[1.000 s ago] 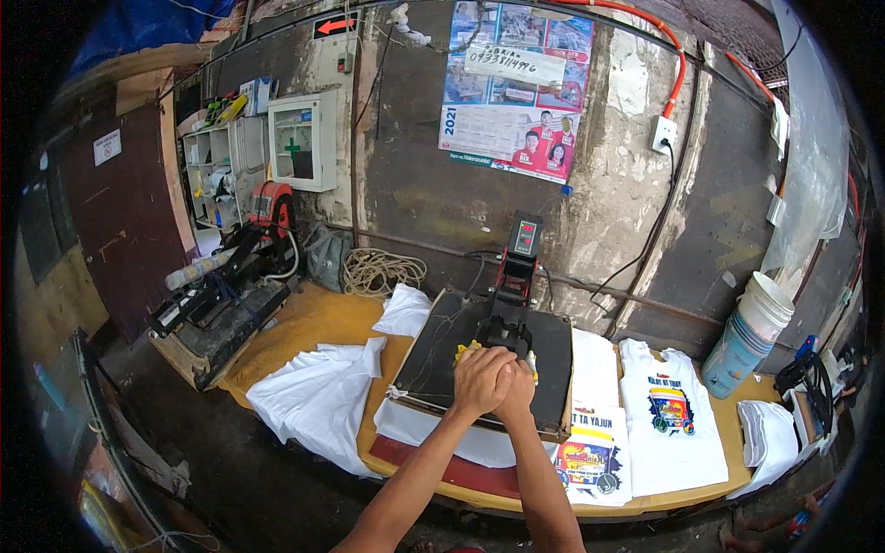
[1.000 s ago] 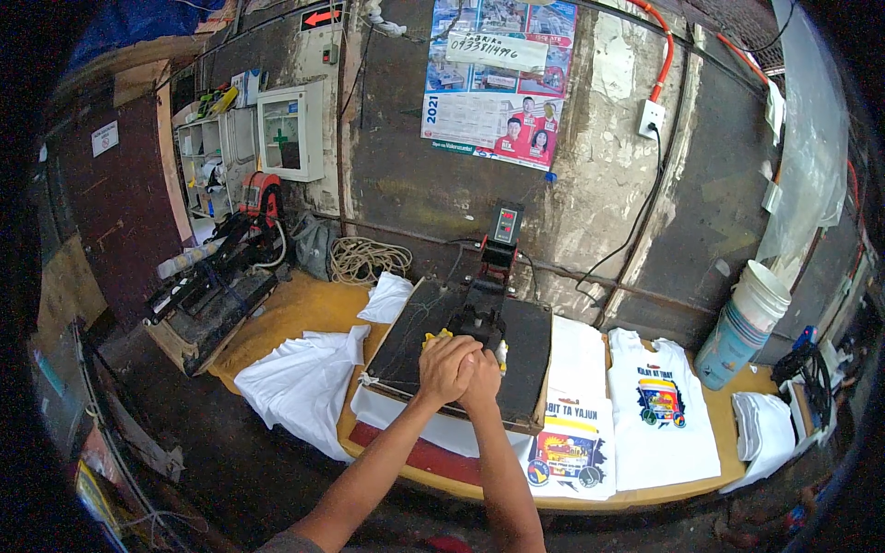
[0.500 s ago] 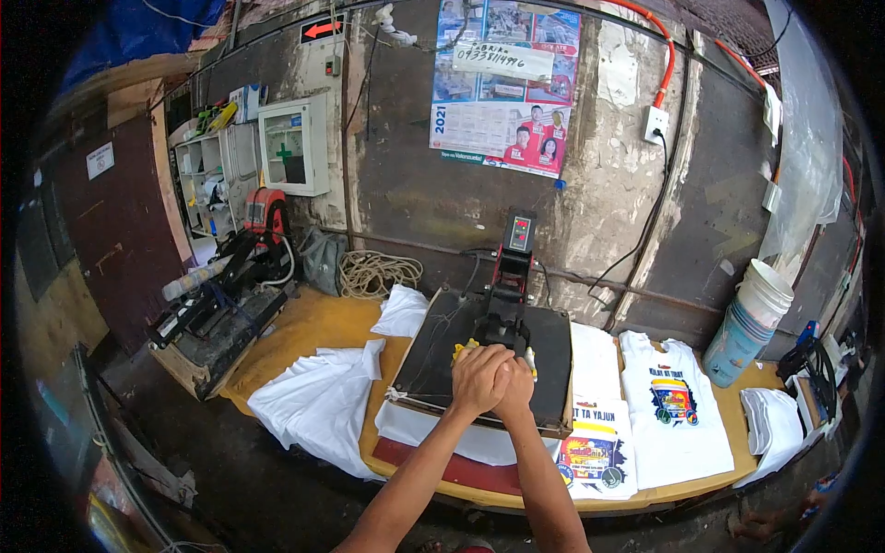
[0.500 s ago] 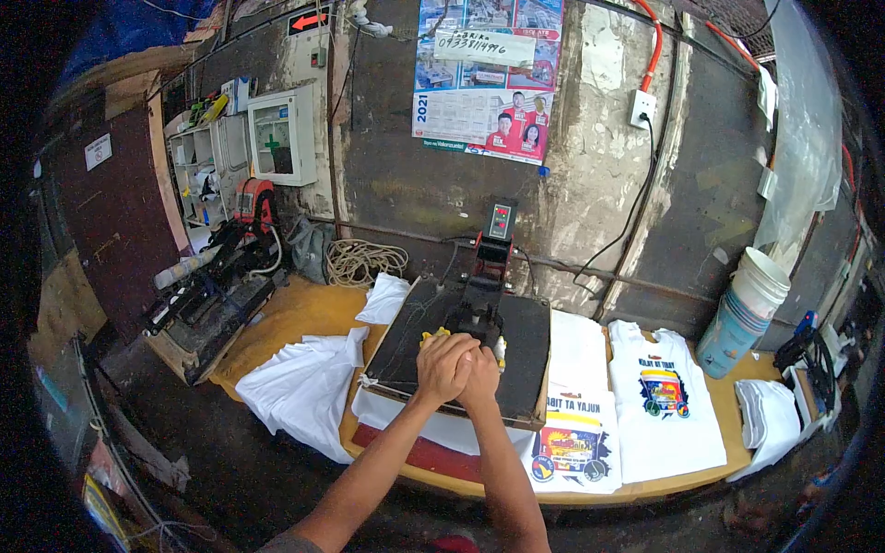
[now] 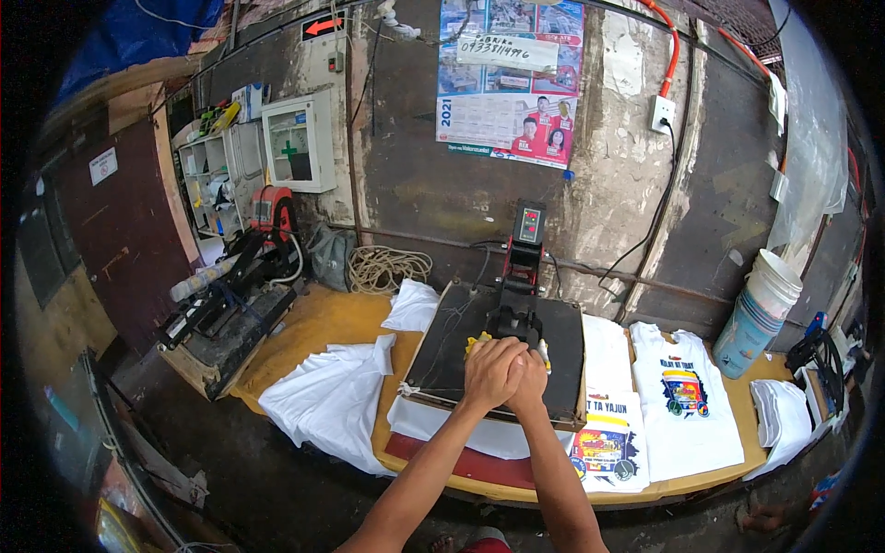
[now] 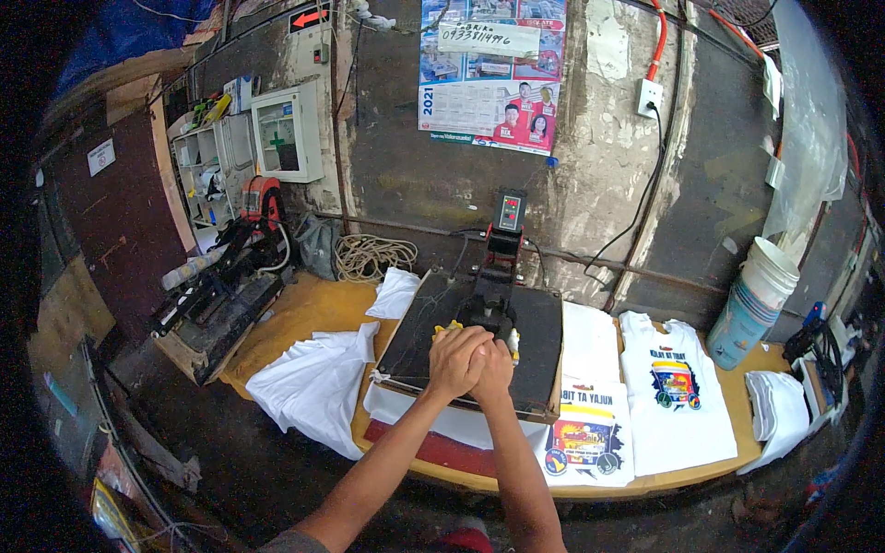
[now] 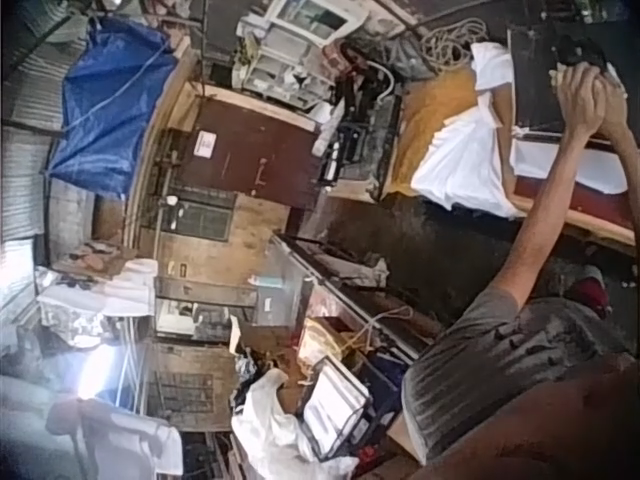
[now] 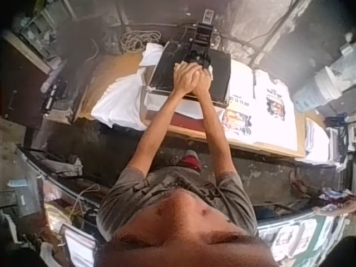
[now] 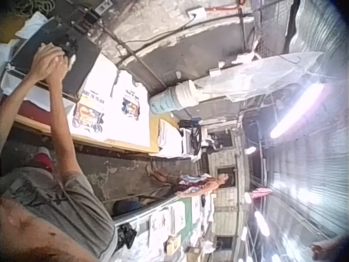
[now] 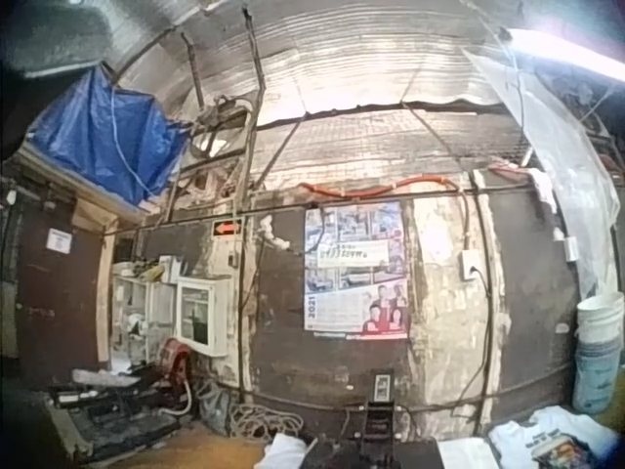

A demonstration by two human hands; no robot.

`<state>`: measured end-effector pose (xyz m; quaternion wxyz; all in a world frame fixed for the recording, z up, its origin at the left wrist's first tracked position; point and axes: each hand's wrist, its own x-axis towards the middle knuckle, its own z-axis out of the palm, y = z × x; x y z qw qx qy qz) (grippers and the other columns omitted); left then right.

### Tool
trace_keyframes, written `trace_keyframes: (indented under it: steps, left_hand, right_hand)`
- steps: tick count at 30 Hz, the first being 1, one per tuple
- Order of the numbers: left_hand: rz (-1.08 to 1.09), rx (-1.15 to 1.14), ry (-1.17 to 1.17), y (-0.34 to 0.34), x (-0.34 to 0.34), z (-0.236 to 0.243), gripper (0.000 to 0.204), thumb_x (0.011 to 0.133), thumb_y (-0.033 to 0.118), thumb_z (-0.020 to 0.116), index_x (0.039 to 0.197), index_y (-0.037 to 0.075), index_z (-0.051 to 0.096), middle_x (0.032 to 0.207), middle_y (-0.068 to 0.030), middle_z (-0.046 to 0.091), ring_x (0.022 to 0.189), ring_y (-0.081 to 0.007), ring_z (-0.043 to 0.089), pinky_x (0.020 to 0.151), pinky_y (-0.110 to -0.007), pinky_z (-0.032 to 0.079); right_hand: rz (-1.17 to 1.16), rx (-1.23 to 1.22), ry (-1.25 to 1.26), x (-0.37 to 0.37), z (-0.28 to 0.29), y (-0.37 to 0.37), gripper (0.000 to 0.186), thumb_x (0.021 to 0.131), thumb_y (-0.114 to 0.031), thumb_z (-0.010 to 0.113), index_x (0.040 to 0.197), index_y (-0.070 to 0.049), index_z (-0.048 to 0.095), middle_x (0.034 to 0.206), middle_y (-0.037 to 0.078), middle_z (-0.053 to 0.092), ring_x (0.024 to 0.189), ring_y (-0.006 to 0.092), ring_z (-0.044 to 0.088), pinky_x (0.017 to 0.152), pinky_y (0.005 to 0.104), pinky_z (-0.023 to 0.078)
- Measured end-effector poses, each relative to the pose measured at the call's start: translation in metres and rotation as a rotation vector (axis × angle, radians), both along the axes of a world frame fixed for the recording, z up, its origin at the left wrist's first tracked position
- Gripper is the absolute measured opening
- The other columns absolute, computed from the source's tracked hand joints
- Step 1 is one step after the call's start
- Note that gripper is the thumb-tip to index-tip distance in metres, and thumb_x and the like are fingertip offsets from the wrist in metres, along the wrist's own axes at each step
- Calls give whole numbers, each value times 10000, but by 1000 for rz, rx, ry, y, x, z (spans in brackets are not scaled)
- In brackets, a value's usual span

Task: Using a heat press machine to print designs onto white t-shirts.

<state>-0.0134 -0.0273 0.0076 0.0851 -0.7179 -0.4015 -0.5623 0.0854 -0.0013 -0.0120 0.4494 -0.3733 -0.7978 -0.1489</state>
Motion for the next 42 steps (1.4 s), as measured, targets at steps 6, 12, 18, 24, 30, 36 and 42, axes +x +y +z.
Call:
trace_keyframes:
  steps: [6, 12, 18, 24, 30, 36, 42]
  left_hand:
    - [20, -41, 40, -5, -2, 1, 308, 846, 217, 482, 1017, 25, 651, 1039, -106, 637, 927, -263, 583, 851, -402, 389]
    - [7, -49, 35, -6, -2, 2, 294, 845, 202, 492, 1028, 29, 645, 1045, -103, 630, 934, -265, 577, 861, -402, 385]
    - [17, -48, 43, -4, -4, 0, 291, 851, 204, 492, 1031, 33, 642, 1042, -102, 625, 943, -266, 572, 867, -403, 383]
    - [17, -32, 43, -4, -2, 2, 301, 861, 220, 478, 1028, 31, 642, 1033, -102, 628, 930, -268, 578, 844, -404, 391]
    - [11, -38, 45, -5, -2, 2, 309, 863, 232, 473, 1028, 31, 640, 1032, -97, 630, 927, -266, 582, 820, -402, 392]
    - [7, -27, 39, -4, -3, 1, 305, 872, 235, 472, 1018, 30, 646, 1027, -114, 633, 916, -280, 584, 824, -411, 392]
    - [-2, -33, 41, -4, -3, 1, 309, 864, 237, 470, 1020, 30, 639, 1028, -103, 626, 930, -271, 578, 825, -407, 390]
  right_hand:
    - [-24, 2, -35, -1, 2, -3, 158, 714, -229, 602, 692, -76, 570, 664, 114, 558, 604, 295, 519, 571, 394, 402]
    - [-63, -8, -97, 0, -1, -1, 171, 720, -231, 609, 734, -65, 576, 710, 105, 570, 639, 294, 529, 579, 398, 421]
    - [-39, -26, -14, -4, 4, -6, 136, 717, -214, 603, 708, -80, 581, 711, 97, 567, 640, 282, 523, 599, 386, 407]
    - [-56, -1, -41, -1, -1, -2, 125, 726, -204, 594, 708, -80, 582, 711, 95, 565, 640, 278, 523, 602, 376, 406]
    - [-51, 22, -37, -2, -4, 1, 125, 737, -197, 580, 710, -75, 579, 702, 98, 560, 629, 278, 516, 586, 371, 403]
    - [-58, 14, -22, -4, -1, -2, 132, 740, -195, 576, 710, -66, 576, 699, 106, 558, 616, 280, 509, 562, 373, 401]
    - [-39, 47, -23, -2, -4, 1, 137, 737, -201, 583, 707, -67, 575, 691, 104, 555, 609, 276, 507, 554, 375, 402]
